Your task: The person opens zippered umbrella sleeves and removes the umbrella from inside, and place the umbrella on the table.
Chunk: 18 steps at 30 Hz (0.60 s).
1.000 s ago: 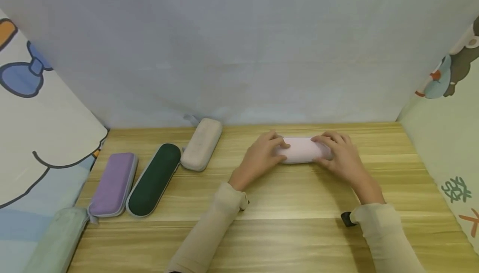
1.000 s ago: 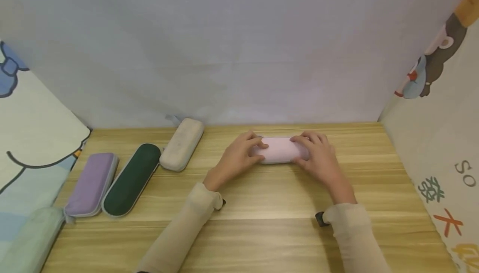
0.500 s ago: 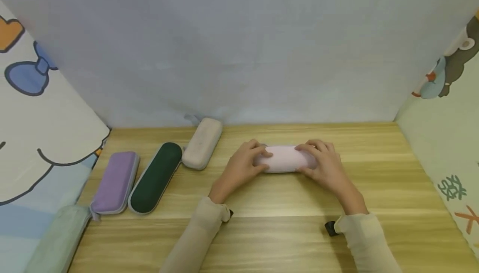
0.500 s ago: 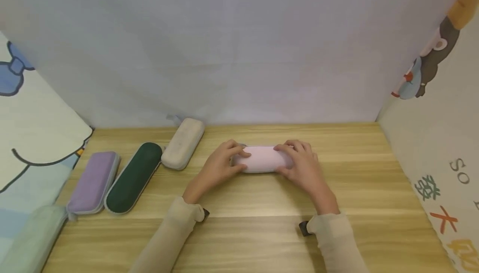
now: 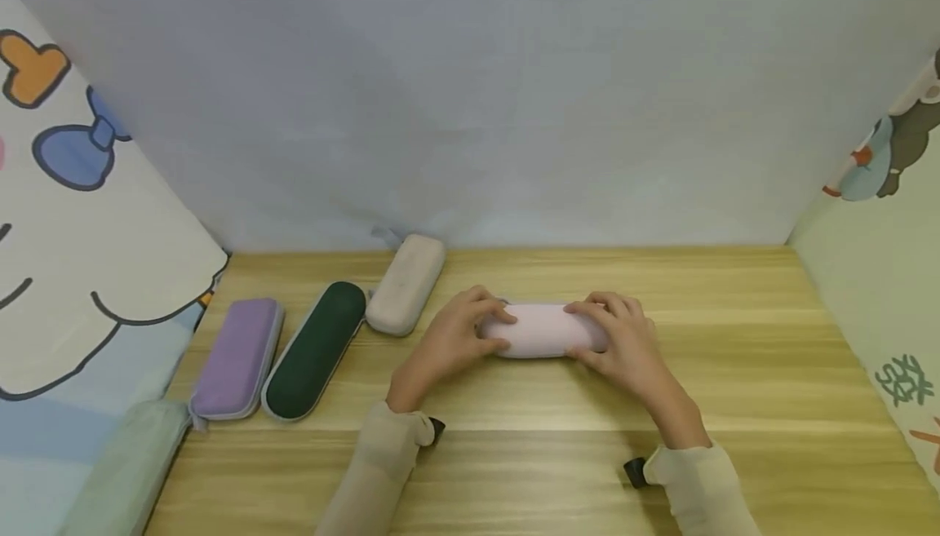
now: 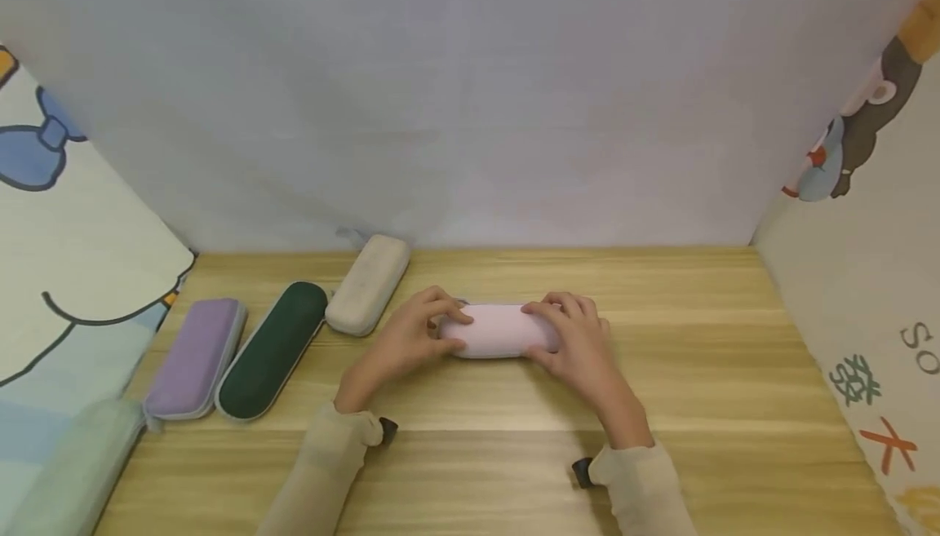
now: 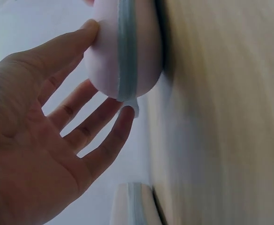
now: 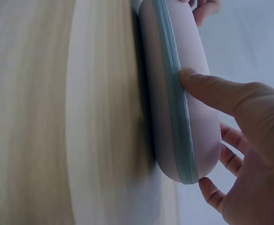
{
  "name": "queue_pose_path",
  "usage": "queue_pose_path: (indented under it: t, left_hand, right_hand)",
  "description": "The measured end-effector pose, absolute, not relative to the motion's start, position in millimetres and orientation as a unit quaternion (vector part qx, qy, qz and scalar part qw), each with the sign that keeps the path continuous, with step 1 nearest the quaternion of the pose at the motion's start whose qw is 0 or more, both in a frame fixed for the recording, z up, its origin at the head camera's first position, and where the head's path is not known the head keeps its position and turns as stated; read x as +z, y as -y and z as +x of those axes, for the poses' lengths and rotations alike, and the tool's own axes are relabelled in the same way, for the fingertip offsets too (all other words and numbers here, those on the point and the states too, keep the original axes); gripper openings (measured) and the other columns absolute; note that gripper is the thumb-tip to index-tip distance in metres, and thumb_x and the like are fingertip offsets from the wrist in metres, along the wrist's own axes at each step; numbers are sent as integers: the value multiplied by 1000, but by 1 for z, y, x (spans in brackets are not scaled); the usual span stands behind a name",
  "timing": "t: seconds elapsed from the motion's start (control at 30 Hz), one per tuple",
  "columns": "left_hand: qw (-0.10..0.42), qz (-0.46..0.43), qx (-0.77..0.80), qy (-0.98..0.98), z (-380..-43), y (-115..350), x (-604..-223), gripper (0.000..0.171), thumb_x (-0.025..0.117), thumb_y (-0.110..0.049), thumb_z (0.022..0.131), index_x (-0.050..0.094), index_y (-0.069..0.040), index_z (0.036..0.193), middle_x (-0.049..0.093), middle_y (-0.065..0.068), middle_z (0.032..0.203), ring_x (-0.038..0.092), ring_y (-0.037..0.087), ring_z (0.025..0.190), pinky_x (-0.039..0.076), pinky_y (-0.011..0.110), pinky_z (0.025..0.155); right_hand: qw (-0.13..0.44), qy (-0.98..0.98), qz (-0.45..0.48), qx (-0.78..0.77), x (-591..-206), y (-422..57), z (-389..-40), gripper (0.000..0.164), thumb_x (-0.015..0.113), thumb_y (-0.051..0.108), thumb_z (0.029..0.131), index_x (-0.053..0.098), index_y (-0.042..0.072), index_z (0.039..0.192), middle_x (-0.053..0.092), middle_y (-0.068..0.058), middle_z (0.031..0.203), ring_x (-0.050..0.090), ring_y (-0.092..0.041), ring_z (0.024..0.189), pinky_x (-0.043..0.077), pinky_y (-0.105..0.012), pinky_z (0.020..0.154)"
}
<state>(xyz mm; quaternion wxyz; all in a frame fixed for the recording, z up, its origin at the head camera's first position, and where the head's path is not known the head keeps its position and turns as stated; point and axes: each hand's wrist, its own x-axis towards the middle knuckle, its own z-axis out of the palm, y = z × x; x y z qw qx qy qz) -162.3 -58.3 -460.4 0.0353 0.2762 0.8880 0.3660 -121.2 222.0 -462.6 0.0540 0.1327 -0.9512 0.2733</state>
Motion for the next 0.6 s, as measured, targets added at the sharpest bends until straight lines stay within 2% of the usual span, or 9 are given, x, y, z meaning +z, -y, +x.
queue_pose_path:
  t: [0.2, 0.4, 0.6]
  left_hand:
    - [73, 273, 389, -877, -161, 72, -450, 23, 88, -18, 84, 79, -15, 104, 66, 2, 109, 62, 19, 103, 55, 39, 91]
    - [112, 237, 461, -848, -161, 87, -452, 5, 73, -14, 97, 74, -12, 102, 72, 6, 115, 69, 24, 108, 58, 41, 93]
    - [117, 196, 458, -859, -164, 101, -458, 21, 64, -18, 104, 74, -11, 121, 72, 9, 130, 70, 29, 114, 56, 46, 100]
  right_hand:
    - [63, 951, 128, 275, -468, -209, -108, 56, 90, 29, 82, 68, 24, 133, 59, -11, 140, 44, -42, 135, 40, -66, 97]
    - [83, 944, 117, 299, -472, -204, -97, 57, 91, 23, 80, 68, 23, 133, 58, -11, 140, 41, -41, 137, 35, -64, 97]
    - [84, 940, 124, 306, -471, -202, -101, 58, 90, 23, 81, 67, 24, 134, 57, -10, 141, 41, -39, 140, 35, -61, 96]
